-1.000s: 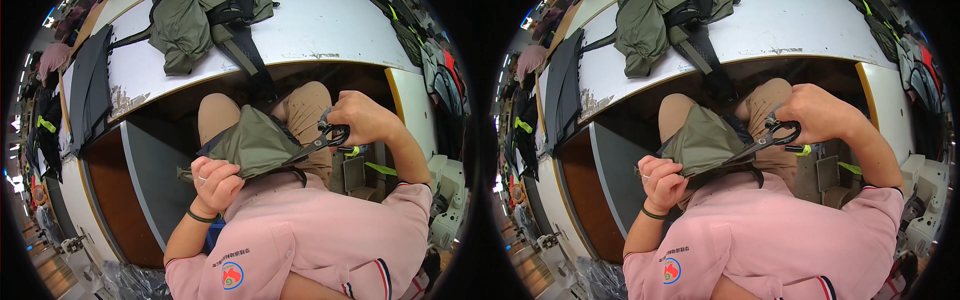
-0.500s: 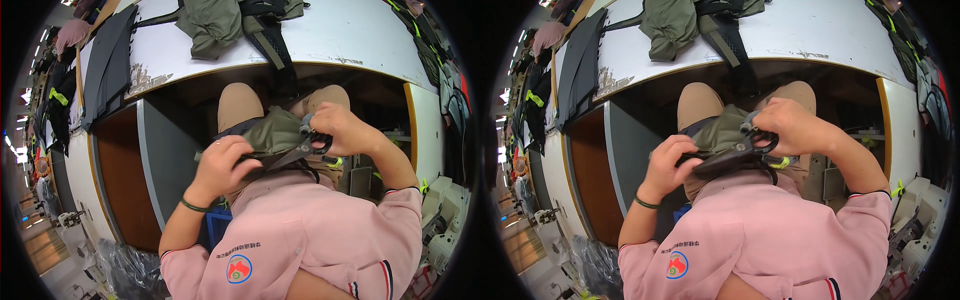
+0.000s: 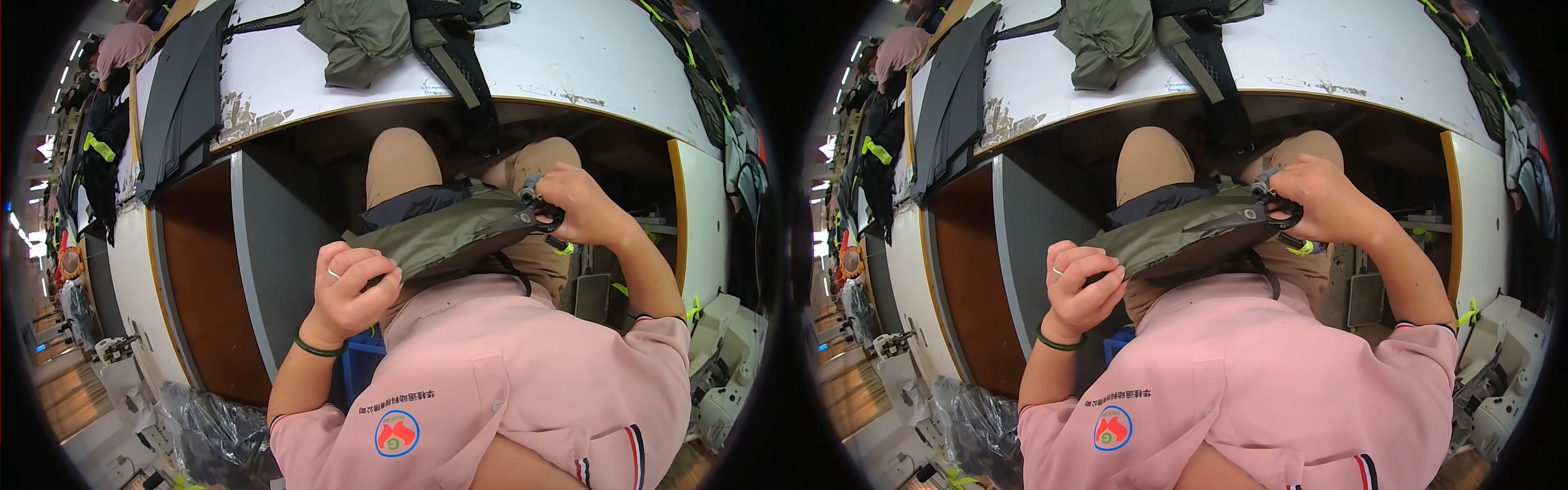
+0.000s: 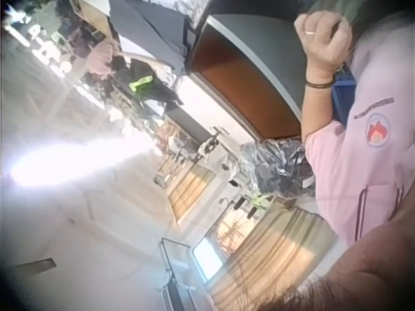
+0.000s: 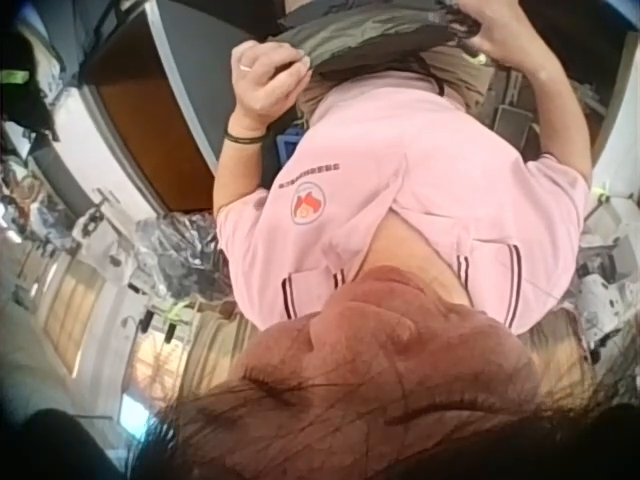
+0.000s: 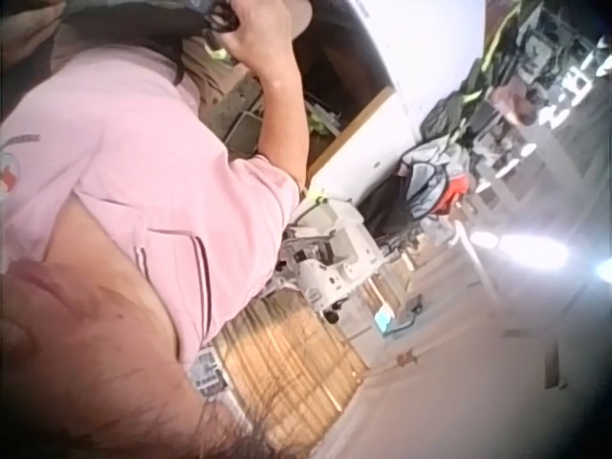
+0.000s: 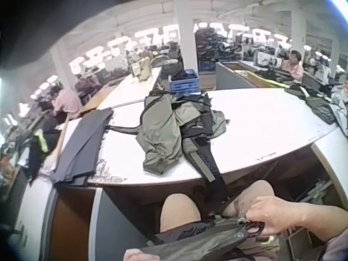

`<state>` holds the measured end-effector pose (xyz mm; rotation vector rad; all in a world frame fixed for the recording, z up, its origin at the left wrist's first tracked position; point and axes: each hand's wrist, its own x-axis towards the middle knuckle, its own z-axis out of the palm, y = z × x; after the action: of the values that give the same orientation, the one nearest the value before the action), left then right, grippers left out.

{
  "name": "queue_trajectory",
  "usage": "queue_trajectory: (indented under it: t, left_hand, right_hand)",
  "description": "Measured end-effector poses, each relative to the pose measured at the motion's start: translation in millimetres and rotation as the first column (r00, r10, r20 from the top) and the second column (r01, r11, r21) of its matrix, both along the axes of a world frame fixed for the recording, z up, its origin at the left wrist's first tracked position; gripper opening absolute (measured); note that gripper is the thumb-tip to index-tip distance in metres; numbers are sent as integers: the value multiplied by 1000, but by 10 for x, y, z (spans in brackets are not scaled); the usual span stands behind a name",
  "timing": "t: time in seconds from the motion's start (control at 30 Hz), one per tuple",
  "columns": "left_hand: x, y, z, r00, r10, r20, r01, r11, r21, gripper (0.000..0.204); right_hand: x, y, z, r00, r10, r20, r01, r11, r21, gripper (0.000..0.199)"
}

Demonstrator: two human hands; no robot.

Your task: Trimming loose threads and edges of a green fabric vest using scissors.

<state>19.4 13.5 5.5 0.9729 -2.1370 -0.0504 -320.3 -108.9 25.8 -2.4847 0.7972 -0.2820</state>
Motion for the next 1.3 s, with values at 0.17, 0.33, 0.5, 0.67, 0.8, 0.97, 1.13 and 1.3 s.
queue_trajectory:
  t: [0.17, 0.33, 0.5, 0.67, 0.8, 0.97, 1.13, 1.3]
  left_hand:
    - [-9, 12, -11, 990, -37, -135, 58, 986, 157, 24]
    - [-36, 13, -129, 542, 433, -720, 634, 351, 689, 17]
    - [-83, -26, -147, 323, 585, -744, 790, 266, 552, 18]
    - [-138, -55, -143, 300, 589, -750, 825, 234, 514, 17]
    - [-150, -70, -179, 275, 612, -742, 845, 215, 490, 17]
    - [-167, -82, -185, 243, 619, -747, 865, 210, 455, 17]
    - [-177, -91, -187, 239, 608, -757, 867, 217, 448, 17]
    - [-186, -96, -179, 231, 618, -751, 874, 207, 440, 17]
  right_hand:
    - [38, -6, -9, 1000, 12, -29, -15, 995, -98, 25]
    - [121, -67, -26, 999, 14, -49, -27, 961, -277, 29]
    - [264, -91, 160, 999, 17, -48, -30, 958, -285, 41]
    - [360, -144, 324, 992, 99, -76, -117, 950, -291, 46]
    - [412, -201, 412, 975, 139, -176, -190, 929, -319, 46]
    - [434, -222, 457, 970, 137, -200, -201, 915, -351, 45]
    - [442, -260, 463, 958, 171, -230, -232, 933, -275, 45]
    - [473, -270, 500, 956, 170, -237, -242, 917, -318, 42]
